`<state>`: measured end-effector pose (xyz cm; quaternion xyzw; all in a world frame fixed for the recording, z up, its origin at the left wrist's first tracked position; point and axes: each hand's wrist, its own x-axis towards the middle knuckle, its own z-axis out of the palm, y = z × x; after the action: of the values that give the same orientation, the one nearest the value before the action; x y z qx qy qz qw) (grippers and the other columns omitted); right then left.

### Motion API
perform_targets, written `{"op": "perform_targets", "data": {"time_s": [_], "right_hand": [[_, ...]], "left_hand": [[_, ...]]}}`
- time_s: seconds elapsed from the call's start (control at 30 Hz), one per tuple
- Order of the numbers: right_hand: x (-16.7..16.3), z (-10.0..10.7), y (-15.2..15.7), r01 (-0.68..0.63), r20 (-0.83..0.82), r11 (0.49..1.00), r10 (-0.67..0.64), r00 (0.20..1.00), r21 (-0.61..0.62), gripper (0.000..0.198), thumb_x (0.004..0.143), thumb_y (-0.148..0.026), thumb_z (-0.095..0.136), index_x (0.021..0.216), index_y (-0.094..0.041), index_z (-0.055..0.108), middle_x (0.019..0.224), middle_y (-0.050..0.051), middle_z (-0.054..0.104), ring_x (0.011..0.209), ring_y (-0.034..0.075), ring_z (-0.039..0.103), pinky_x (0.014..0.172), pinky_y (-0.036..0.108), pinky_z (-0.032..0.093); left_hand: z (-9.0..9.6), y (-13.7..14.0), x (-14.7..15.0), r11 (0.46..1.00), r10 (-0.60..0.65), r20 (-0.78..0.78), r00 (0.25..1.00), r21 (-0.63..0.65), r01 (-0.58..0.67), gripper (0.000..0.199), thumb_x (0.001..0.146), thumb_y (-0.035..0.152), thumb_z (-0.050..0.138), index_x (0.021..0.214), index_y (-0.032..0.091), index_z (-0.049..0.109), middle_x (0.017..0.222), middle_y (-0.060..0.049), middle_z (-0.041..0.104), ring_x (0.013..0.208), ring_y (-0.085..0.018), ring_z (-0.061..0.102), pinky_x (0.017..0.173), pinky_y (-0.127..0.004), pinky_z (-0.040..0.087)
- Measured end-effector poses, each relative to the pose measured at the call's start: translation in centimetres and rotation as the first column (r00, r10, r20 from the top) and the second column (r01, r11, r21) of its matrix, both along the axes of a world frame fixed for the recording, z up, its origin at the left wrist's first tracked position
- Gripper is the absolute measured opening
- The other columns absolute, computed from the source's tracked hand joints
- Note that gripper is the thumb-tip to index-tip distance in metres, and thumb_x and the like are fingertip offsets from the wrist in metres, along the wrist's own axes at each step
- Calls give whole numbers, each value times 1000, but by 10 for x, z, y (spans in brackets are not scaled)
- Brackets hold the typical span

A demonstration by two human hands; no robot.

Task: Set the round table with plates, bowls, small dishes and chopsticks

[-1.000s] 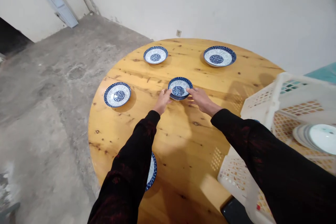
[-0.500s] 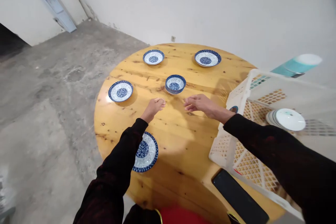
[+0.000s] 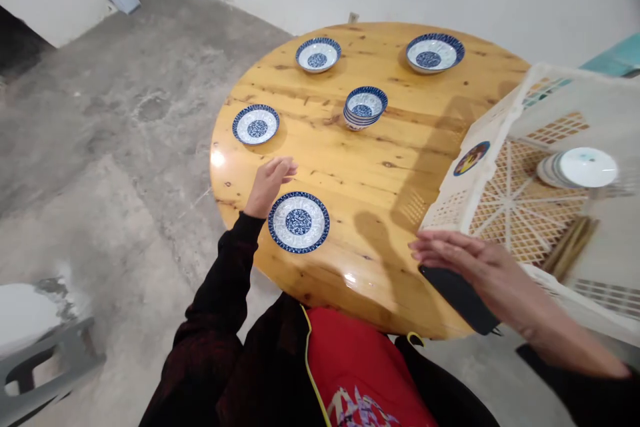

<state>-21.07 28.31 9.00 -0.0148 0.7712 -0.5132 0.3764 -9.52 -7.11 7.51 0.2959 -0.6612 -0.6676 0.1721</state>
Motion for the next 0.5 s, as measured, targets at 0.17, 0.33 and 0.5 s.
{"op": "perform_targets", "data": {"time_s": [0.17, 0.33, 0.5], "right_hand": [[90, -59, 47, 201, 203, 977, -184, 962, -67, 54, 53, -58, 88, 90, -21, 79, 92, 14, 78, 82, 32, 75, 75, 42, 64], [158, -102, 78, 296, 317, 942, -235, 919, -159, 46, 58, -55, 88, 88, -21, 78, 90, 12, 79, 80, 27, 76, 67, 33, 64], [185, -114, 85, 241, 371, 957, -167, 914, -162, 37, 58, -48, 89, 84, -24, 77, 84, 7, 78, 72, 21, 74, 63, 26, 62]], "left_hand": [[-35, 38, 131, 959, 282, 136, 950, -32, -281, 45, 83, 53, 63, 106, 14, 68, 104, -12, 72, 96, -20, 68, 83, -29, 51], [-62, 126, 236, 838, 473, 385, 792, 80, -540, 52, 73, 56, 71, 99, 12, 68, 96, -12, 72, 89, -21, 68, 76, -29, 50], [-73, 213, 277, 802, 415, 493, 764, 198, -564, 40, 88, 52, 67, 101, 14, 67, 102, -12, 70, 92, -20, 68, 80, -33, 55]]}}
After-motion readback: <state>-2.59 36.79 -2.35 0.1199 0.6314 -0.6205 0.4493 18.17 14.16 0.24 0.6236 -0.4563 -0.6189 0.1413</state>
